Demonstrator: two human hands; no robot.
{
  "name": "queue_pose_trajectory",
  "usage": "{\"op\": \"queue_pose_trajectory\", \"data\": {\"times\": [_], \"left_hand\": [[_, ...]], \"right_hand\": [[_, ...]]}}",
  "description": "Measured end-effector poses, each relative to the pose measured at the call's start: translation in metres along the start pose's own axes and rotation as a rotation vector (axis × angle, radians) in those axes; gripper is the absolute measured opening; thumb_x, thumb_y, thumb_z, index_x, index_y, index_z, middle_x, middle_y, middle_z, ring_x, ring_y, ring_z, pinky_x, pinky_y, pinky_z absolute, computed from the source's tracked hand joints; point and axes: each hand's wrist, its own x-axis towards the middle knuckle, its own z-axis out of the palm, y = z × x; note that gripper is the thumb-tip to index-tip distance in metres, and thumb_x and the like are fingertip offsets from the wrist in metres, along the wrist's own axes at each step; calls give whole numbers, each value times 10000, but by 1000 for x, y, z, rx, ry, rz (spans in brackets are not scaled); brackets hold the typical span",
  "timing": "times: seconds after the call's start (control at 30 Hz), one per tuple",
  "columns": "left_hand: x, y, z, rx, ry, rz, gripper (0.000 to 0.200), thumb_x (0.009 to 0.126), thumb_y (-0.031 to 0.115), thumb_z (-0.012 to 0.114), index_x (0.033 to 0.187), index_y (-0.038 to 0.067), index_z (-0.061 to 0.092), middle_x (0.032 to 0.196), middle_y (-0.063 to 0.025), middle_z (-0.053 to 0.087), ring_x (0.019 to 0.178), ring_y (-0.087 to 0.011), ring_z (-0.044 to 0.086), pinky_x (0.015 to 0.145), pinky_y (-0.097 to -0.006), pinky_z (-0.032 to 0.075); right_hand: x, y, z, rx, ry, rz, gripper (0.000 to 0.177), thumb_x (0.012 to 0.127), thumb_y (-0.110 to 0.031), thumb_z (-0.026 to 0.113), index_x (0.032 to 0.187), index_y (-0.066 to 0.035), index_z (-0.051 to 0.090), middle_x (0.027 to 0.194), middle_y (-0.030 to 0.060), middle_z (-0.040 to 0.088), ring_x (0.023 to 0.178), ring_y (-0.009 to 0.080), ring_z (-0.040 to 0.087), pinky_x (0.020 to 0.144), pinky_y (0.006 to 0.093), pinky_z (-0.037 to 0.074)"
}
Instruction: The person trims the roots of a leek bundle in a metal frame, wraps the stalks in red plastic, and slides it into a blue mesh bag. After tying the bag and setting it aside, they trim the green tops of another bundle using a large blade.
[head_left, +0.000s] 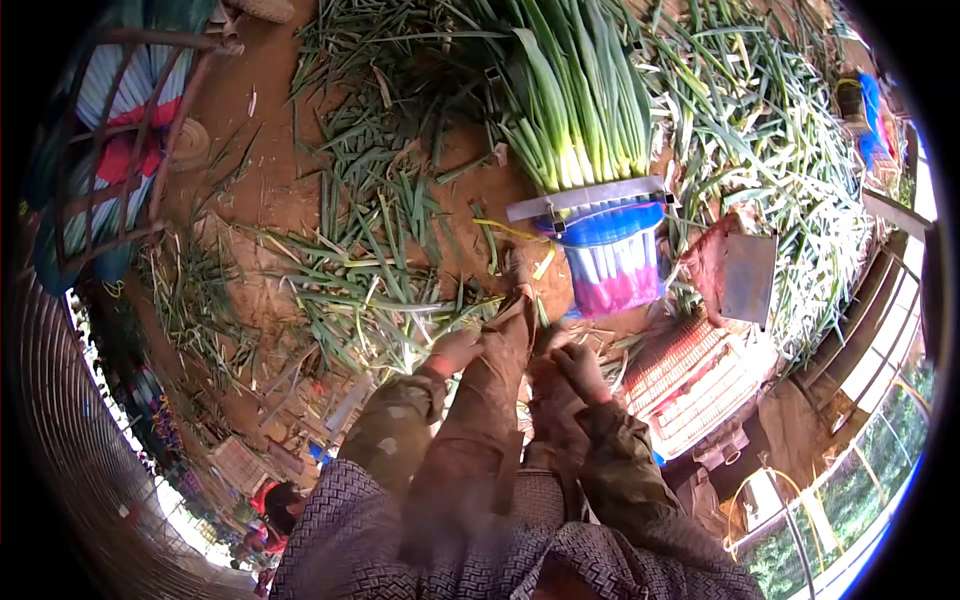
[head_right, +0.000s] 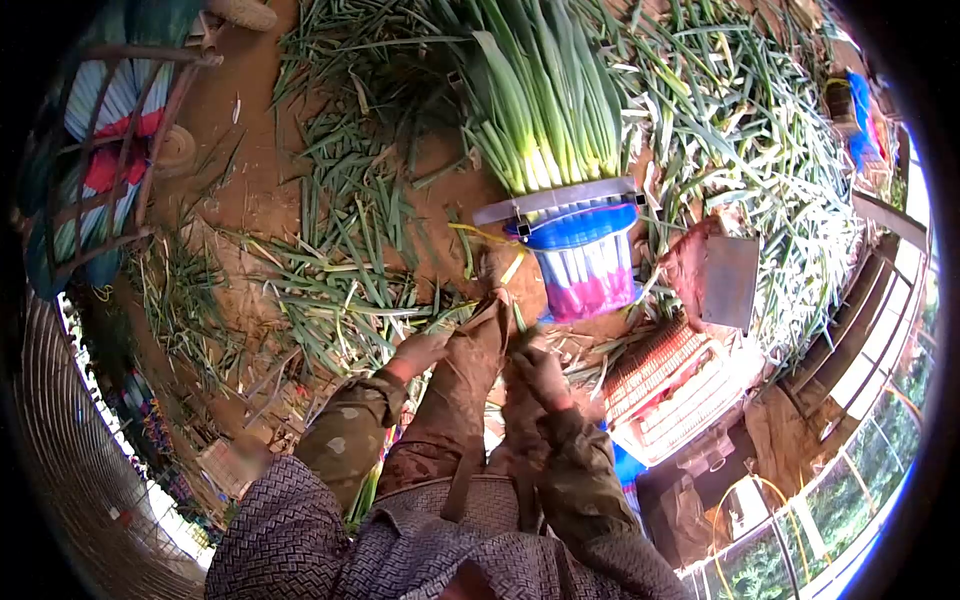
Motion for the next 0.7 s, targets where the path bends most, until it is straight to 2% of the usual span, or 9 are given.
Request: {"op": "queue_pose_trajectory", "data": {"times": [0.07,0.17,0.2,0.23,0.3,0.43,0.5,0.6,0.7], "left_hand": [[-28,-66,32,46,-130,-136,418,896,413,585,1072,39,645,1017,-223,664,1012,-406,623,851,-473,483],[-88,-64,39,64,-219,-363,445,884,416,586,1072,18,652,1019,-239,666,979,-423,621,838,-459,484],[-100,-93,61,3,-201,-290,436,885,401,580,1068,14,662,1026,-240,668,972,-417,624,840,-454,485],[-110,-119,83,-64,-204,-216,429,885,387,574,1064,9,671,1034,-241,670,965,-411,628,841,-449,486],[-129,-99,92,14,-282,-214,399,919,330,546,1092,-8,669,1034,-221,679,934,-379,635,846,-427,488],[-141,-101,119,-541,-185,-551,382,968,294,523,1161,-13,643,1029,-142,683,841,-266,612,801,-366,488],[-134,-102,108,-555,-147,-557,366,973,270,525,1170,-16,639,1022,-108,683,820,-225,597,786,-337,484],[-112,-73,80,-267,-353,-439,349,974,249,533,1167,-21,642,998,-66,684,797,-171,578,766,-298,479],[-78,-35,63,63,-555,-239,347,961,263,551,1133,-19,659,952,-47,687,801,-141,571,751,-279,478]], "right_hand": [[21,-10,10,106,-49,-66,255,938,-256,646,954,-6,692,709,49,646,638,126,587,587,315,478],[26,13,29,63,-40,-83,227,935,-238,650,928,-13,681,724,51,639,661,136,588,598,317,470],[22,29,32,139,28,-125,285,868,-237,699,843,43,651,739,210,610,693,296,605,668,419,474],[16,61,42,200,115,-193,276,868,-234,695,870,41,665,774,219,625,734,304,628,696,436,482],[-28,90,30,175,68,168,320,897,-285,663,891,33,702,781,183,677,721,293,647,702,411,503],[-125,206,52,325,139,409,316,933,-277,633,851,18,707,702,61,664,632,132,618,597,302,490],[-184,262,75,295,138,495,335,907,-326,644,832,-7,711,698,60,669,628,154,628,608,330,507],[-269,302,113,41,68,552,355,868,-323,594,862,10,719,755,134,704,735,244,691,718,364,535],[-320,302,162,298,126,802,362,864,-325,604,902,16,719,826,146,721,797,248,697,747,352,539]]}}
